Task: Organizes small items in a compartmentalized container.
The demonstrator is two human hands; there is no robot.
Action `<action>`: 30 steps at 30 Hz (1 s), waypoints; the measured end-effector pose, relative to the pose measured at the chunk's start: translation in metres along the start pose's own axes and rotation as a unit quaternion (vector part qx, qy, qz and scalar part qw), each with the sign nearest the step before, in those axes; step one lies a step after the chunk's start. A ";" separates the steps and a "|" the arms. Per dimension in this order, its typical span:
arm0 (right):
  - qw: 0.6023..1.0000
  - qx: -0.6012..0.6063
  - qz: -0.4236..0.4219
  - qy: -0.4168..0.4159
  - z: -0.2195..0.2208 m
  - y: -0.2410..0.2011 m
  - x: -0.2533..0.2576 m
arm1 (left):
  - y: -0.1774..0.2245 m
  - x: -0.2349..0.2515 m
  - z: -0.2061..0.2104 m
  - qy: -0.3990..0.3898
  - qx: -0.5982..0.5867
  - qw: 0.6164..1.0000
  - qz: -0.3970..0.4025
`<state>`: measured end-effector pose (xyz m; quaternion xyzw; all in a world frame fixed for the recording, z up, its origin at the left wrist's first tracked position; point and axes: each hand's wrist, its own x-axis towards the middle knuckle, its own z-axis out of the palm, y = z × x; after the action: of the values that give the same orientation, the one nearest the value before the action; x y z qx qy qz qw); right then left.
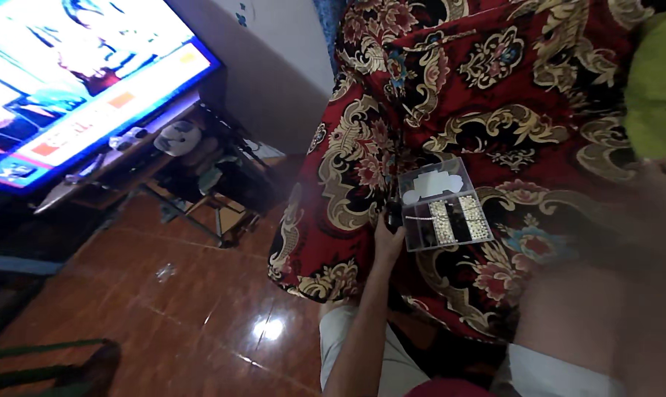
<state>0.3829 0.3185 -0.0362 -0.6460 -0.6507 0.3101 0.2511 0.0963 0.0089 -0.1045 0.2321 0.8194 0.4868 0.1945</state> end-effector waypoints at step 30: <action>0.785 0.227 -0.288 -0.499 0.077 -0.091 -0.098 | 0.171 -0.005 0.016 -0.138 -0.125 0.982 0.036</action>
<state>0.2682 0.2168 -0.0154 -0.1079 -0.7520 0.6413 0.1080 0.1421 0.0888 0.0407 0.3005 0.7081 0.5556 0.3154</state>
